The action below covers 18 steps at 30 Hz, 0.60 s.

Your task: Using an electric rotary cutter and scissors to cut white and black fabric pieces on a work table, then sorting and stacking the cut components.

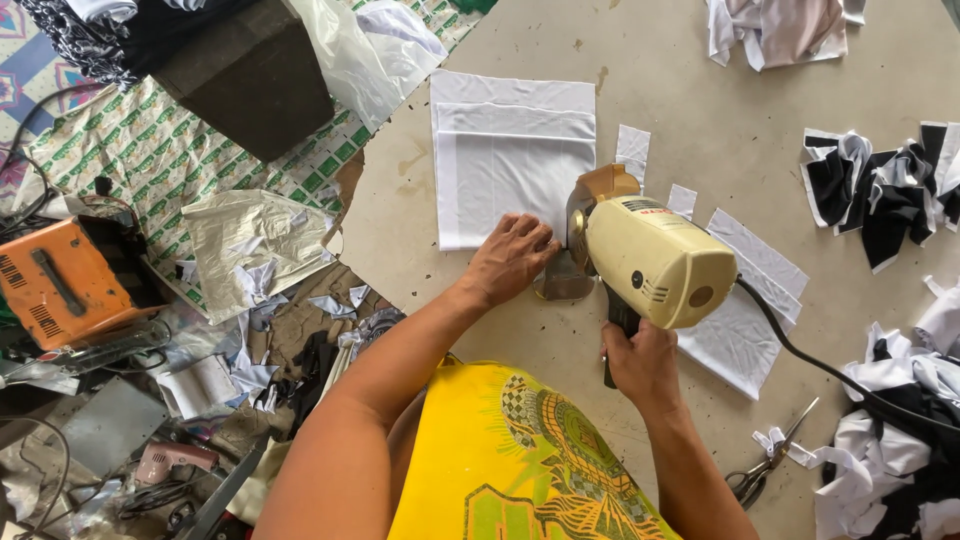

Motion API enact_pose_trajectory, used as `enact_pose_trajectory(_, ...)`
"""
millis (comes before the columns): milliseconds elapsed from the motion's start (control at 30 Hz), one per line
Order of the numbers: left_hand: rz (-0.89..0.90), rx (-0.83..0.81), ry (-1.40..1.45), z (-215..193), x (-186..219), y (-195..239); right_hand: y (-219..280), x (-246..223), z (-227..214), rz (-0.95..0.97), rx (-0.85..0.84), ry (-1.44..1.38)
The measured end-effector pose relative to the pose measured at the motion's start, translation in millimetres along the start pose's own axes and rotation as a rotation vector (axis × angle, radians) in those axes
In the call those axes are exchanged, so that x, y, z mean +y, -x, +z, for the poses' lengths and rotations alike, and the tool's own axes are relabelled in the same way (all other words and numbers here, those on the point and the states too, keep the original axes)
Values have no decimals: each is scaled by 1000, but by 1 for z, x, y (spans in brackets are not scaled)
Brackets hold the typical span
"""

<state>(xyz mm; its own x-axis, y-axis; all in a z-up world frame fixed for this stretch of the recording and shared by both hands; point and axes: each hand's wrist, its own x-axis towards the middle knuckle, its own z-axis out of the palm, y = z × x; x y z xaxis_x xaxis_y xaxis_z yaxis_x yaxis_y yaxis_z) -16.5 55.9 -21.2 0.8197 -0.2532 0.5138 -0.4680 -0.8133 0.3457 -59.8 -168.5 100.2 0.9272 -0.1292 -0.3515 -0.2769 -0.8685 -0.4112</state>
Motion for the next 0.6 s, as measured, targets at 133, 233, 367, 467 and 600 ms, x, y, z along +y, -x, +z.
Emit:
enact_pose_trajectory(133, -6, -4, 6, 5, 1, 1, -7, -10, 0, -1, 4, -7)
enact_pose_trajectory(233, -13, -4, 21, 4, 0, 1, -13, -18, -1, -30, 9, -12)
enact_pose_trajectory(367, -16, -73, 20, 0, 1, 0, -21, -25, -4, -72, -5, -5)
enact_pose_trajectory(467, -23, -95, 10, 4, 0, 1, -23, -38, -7, -106, -7, -31)
enact_pose_trajectory(600, -26, -141, 30, -9, 2, -3, -28, -51, -11, -135, -7, -48)
